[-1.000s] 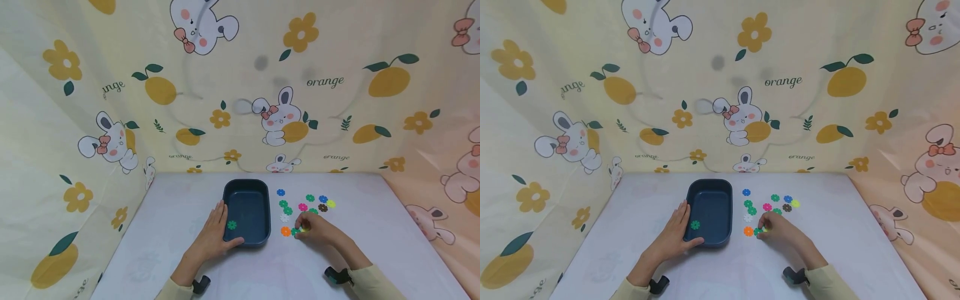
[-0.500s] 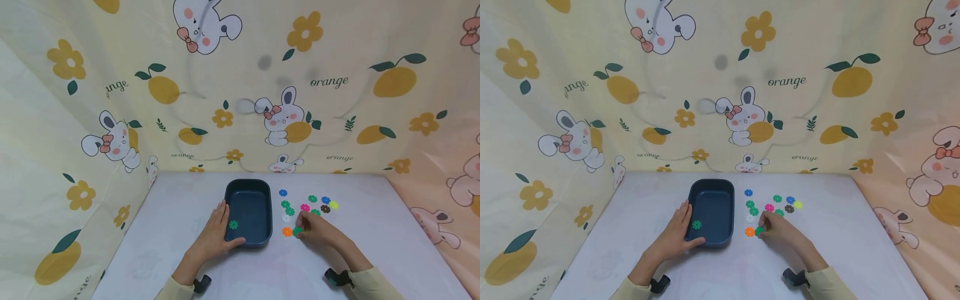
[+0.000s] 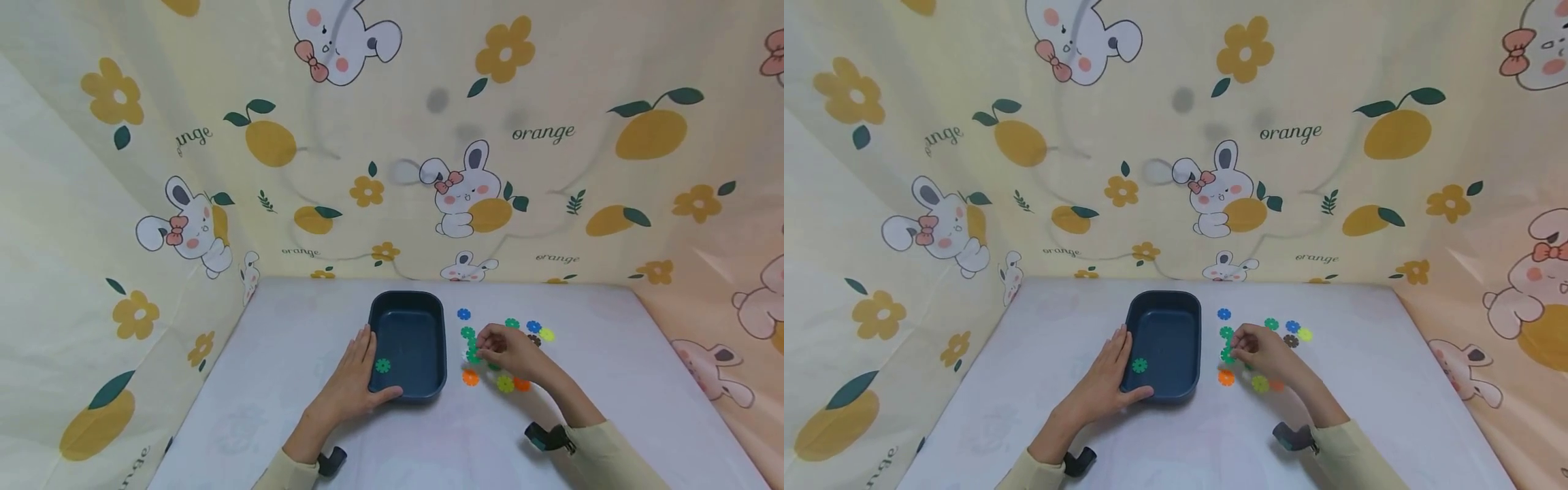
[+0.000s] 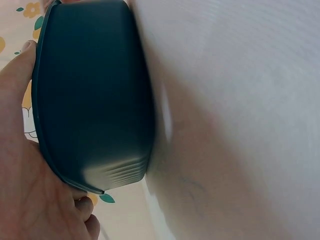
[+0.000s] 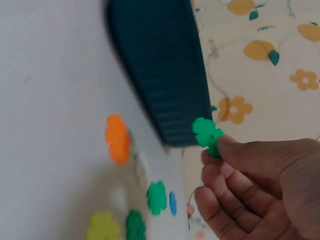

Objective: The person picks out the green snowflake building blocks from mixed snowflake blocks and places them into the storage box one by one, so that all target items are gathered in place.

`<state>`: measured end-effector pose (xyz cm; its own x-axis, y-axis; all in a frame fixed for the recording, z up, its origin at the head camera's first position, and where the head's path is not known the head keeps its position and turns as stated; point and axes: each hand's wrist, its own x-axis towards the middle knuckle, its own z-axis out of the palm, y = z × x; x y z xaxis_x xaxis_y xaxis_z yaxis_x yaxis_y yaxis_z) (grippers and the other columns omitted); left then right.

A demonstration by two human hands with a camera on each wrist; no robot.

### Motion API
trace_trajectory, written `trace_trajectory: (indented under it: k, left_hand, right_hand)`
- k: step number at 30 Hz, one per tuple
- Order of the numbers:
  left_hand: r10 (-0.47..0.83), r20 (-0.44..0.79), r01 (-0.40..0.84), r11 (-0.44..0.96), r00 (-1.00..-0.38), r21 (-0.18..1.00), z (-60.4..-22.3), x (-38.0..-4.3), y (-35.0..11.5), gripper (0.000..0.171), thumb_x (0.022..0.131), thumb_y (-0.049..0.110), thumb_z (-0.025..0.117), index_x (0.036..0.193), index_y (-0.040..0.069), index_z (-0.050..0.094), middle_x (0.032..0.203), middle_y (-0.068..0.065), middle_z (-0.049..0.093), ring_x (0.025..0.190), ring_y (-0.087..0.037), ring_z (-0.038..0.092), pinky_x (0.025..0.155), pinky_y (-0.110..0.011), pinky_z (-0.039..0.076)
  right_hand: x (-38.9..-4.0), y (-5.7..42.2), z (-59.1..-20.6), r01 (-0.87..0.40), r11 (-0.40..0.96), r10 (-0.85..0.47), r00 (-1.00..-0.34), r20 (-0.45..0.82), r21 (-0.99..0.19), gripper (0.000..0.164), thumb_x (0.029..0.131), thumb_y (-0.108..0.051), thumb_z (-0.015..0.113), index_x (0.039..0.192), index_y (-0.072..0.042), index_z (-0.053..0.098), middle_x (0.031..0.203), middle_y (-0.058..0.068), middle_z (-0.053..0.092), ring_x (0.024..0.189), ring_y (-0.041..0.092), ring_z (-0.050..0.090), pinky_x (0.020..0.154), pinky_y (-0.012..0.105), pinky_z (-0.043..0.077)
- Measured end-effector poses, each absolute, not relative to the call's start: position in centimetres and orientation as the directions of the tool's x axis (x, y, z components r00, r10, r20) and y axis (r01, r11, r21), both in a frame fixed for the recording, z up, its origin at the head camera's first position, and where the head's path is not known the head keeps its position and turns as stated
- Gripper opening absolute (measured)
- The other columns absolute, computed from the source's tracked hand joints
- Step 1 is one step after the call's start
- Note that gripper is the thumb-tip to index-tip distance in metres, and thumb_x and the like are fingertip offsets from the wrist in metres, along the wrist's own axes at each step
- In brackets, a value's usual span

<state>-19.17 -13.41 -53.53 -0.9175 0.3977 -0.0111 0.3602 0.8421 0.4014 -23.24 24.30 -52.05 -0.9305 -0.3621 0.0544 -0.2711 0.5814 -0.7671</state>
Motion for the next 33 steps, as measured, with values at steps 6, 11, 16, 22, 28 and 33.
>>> trace_trajectory:
  k: [6, 11, 16, 22, 28, 33]
  left_hand:
    - [0.404, -0.01, 0.365, 0.837, -0.915, 0.407, -53.2, -19.2, -13.3, 0.124, 0.092, 0.078, 0.065, 0.172, 0.002, 0.007, 0.181, -0.011, -0.007, 0.167, -0.025, -0.005, 0.135, -0.049, 0.008]
    - [0.422, 0.0, 0.389, 0.837, -0.907, 0.385, -53.1, -19.1, -13.4, 0.125, 0.092, 0.084, 0.058, 0.171, 0.001, 0.008, 0.181, -0.012, -0.007, 0.167, -0.025, -0.005, 0.135, -0.048, 0.007]
    - [0.427, 0.0, 0.392, 0.831, -0.904, 0.394, -53.0, -19.1, -13.4, 0.125, 0.093, 0.083, 0.058, 0.171, 0.001, 0.007, 0.18, -0.012, -0.008, 0.167, -0.025, -0.005, 0.135, -0.048, 0.007]
    - [0.431, 0.002, 0.394, 0.824, -0.902, 0.407, -53.1, -19.0, -13.5, 0.123, 0.094, 0.08, 0.06, 0.171, 0.001, 0.007, 0.181, -0.013, -0.006, 0.167, -0.027, -0.004, 0.135, -0.049, 0.008]
    - [0.422, -0.007, 0.381, 0.826, -0.906, 0.416, -52.9, -18.9, -13.4, 0.122, 0.094, 0.078, 0.063, 0.172, 0.002, 0.008, 0.181, -0.013, -0.005, 0.167, -0.028, -0.003, 0.135, -0.051, 0.01]
    - [0.421, -0.013, 0.379, 0.83, -0.907, 0.409, -52.7, -18.9, -13.6, 0.123, 0.094, 0.08, 0.06, 0.172, 0.001, 0.007, 0.181, -0.012, -0.006, 0.167, -0.027, -0.004, 0.135, -0.051, 0.01]
  right_hand:
    - [-24.5, 22.5, -51.1, -0.278, 0.497, -0.371, -0.924, 0.089, -0.822, 0.01, 0.1, -0.01, 0.077, 0.108, -0.008, 0.072, 0.096, 0.002, 0.071, 0.086, 0.019, 0.066, 0.077, 0.022, 0.059]
    - [-25.3, 20.5, -50.6, -0.275, 0.422, -0.39, -0.915, 0.1, -0.864, 0.01, 0.101, -0.009, 0.076, 0.111, -0.006, 0.072, 0.097, 0.006, 0.071, 0.088, 0.022, 0.068, 0.08, 0.021, 0.06]
    - [-26.0, 18.0, -50.3, -0.257, 0.386, -0.408, -0.909, 0.086, -0.886, 0.011, 0.101, -0.008, 0.075, 0.112, -0.007, 0.073, 0.098, 0.006, 0.072, 0.09, 0.022, 0.068, 0.083, 0.02, 0.06]
    - [-27.2, 15.4, -50.7, -0.295, 0.384, -0.461, -0.882, 0.095, -0.875, 0.011, 0.101, -0.01, 0.077, 0.111, -0.007, 0.075, 0.1, 0.006, 0.073, 0.091, 0.021, 0.067, 0.083, 0.021, 0.06]
    - [-28.2, 13.2, -50.7, -0.303, 0.385, -0.49, -0.867, 0.085, -0.872, 0.01, 0.1, -0.011, 0.077, 0.11, -0.007, 0.077, 0.098, 0.005, 0.075, 0.089, 0.018, 0.068, 0.084, 0.023, 0.061]
    - [-29.1, 11.5, -50.7, -0.314, 0.389, -0.522, -0.85, 0.074, -0.866, 0.01, 0.1, -0.009, 0.077, 0.109, -0.005, 0.078, 0.096, 0.005, 0.075, 0.085, 0.016, 0.068, 0.082, 0.025, 0.061]
